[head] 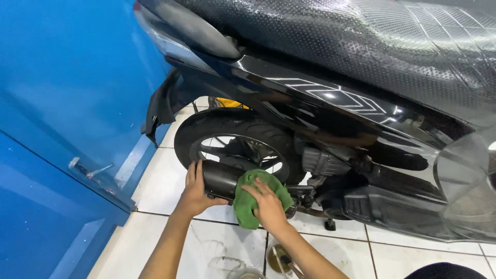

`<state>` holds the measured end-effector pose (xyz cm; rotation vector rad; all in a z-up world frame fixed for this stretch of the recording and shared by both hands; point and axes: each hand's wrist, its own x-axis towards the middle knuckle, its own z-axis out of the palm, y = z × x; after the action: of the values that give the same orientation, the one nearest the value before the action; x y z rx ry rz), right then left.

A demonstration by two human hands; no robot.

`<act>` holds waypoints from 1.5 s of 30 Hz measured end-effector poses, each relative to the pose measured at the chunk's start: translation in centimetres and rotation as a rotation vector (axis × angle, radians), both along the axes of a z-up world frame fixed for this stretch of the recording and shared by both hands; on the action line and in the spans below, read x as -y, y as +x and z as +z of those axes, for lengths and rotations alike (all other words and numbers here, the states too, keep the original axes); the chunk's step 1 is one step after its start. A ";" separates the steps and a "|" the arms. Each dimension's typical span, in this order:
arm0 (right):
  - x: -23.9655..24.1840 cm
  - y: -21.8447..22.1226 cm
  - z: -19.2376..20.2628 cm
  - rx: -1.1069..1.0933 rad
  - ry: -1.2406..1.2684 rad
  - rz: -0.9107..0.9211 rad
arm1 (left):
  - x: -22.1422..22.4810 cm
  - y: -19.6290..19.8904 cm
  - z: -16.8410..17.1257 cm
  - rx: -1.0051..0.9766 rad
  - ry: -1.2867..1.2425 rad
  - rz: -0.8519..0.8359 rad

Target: The person cleans the rear wheel and exhaust of a black motorcycle using a green cloth. They then spray a cleaning solution from a purple-capped bottle onto the rear fender and wipe it with a pink sponge. Finally, they wipe the area with the green cloth again.

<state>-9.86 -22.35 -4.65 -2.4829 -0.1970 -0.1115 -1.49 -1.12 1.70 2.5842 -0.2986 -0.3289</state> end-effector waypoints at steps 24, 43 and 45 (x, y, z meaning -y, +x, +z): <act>-4.1 3.7 -1.0 0.178 -0.021 -0.020 | -1.7 1.1 -3.5 0.297 0.210 -0.446; -2.1 -2.8 -4.6 0.170 -0.243 -0.180 | -1.2 0.7 -3.9 0.268 0.266 -0.451; -2.9 -0.6 -5.4 0.201 -0.181 -0.184 | -1.2 0.5 -3.5 0.265 0.275 -0.459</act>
<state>-10.49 -19.45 -10.01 -2.6658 -0.0645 -0.4394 -0.94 0.05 -1.77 2.8083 -1.0132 -0.1937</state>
